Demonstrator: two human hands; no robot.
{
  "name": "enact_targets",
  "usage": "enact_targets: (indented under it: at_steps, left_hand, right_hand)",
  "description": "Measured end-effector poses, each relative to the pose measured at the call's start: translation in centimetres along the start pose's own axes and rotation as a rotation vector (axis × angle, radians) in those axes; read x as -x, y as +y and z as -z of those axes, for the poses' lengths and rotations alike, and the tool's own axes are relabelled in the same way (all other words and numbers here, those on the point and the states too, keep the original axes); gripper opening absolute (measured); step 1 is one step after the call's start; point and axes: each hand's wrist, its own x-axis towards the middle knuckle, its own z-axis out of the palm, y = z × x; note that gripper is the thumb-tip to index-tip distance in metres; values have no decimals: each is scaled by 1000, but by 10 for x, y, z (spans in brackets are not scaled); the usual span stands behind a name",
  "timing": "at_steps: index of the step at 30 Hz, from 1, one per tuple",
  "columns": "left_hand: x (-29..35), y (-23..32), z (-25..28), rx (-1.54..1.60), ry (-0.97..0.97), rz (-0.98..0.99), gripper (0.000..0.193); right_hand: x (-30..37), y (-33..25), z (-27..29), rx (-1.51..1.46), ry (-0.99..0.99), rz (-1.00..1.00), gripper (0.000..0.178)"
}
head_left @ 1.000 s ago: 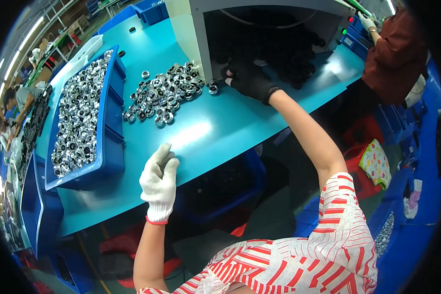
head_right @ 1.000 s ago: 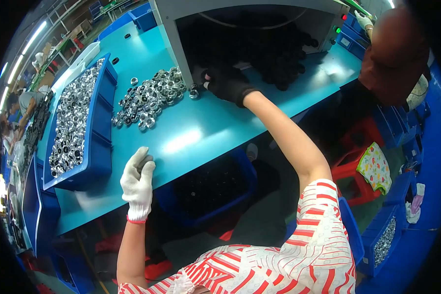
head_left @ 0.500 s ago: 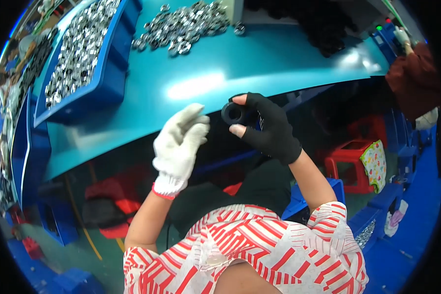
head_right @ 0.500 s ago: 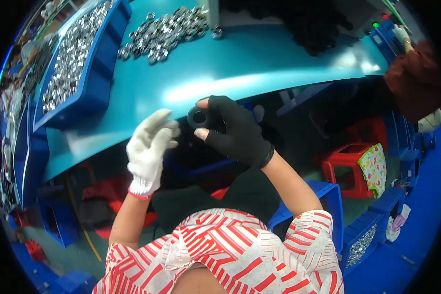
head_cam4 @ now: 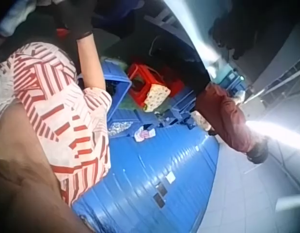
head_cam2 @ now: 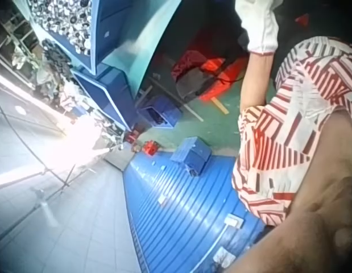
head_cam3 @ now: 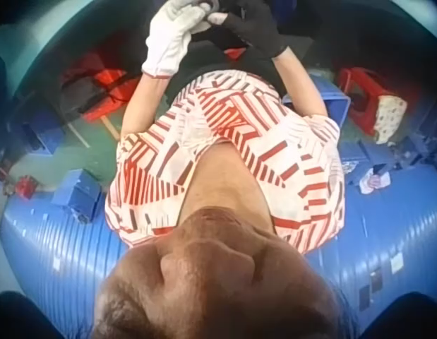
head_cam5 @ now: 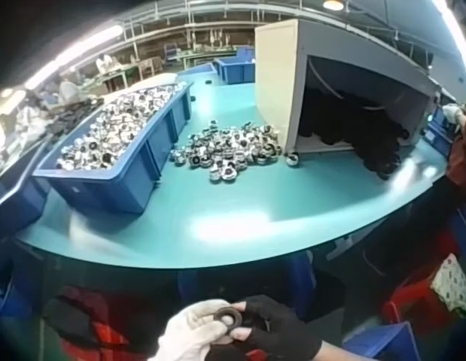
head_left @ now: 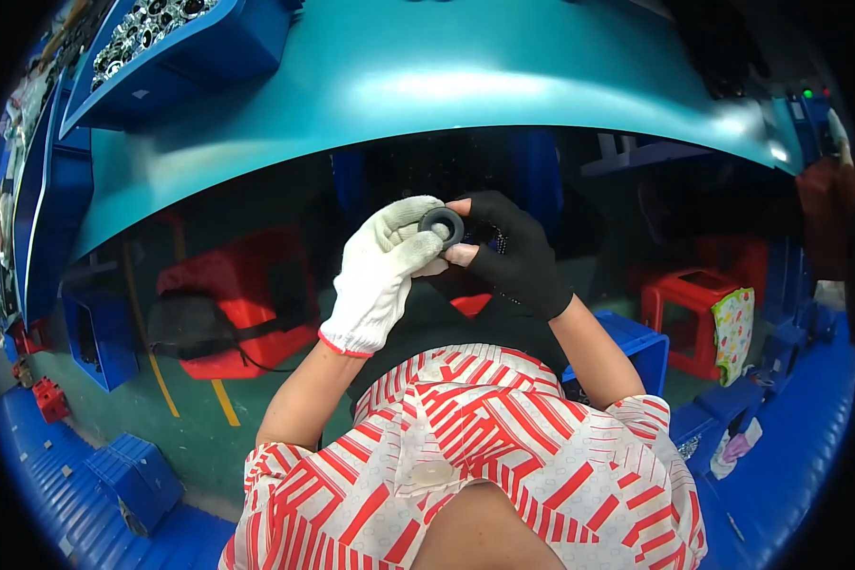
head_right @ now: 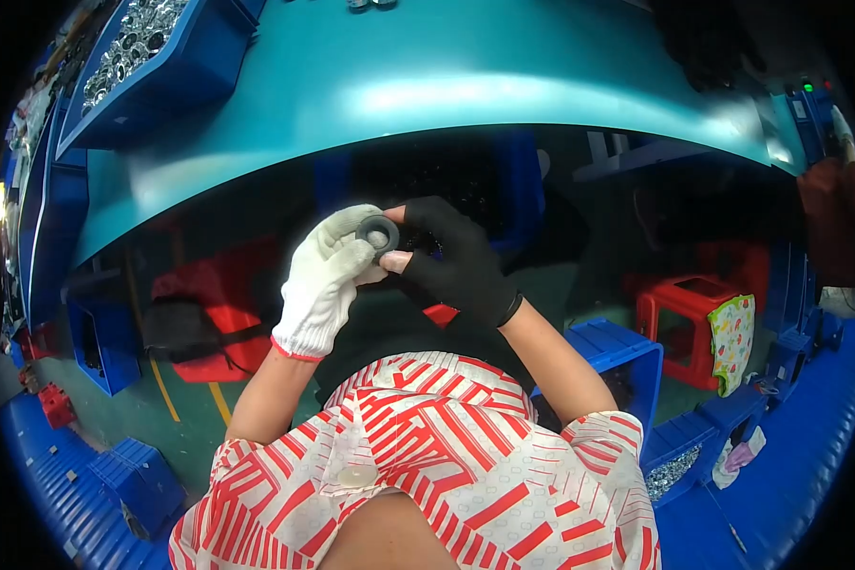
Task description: The recorder is manually inserting metallic rings into circular black plastic housings at a factory workstation.
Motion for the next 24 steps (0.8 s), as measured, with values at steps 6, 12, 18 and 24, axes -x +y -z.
enact_targets:
  at_steps: [6, 12, 18, 24]
  left_hand:
    - [1, -8, 5, 50, 6, -20, 40]
    - [-2, -7, 1, 189, -96, 124, 40]
    - [-9, -24, 9, 180, -116, 195, 39]
    - [-9, -14, 4, 181, -164, 275, 43]
  right_hand:
    - [0, -1, -4, 39, -1, 16, 40]
    - [0, -4, -4, 323, 17, 176, 45]
    - [-1, 0, -6, 539, -23, 315, 47]
    - [-1, 0, -5, 401, 7, 259, 49]
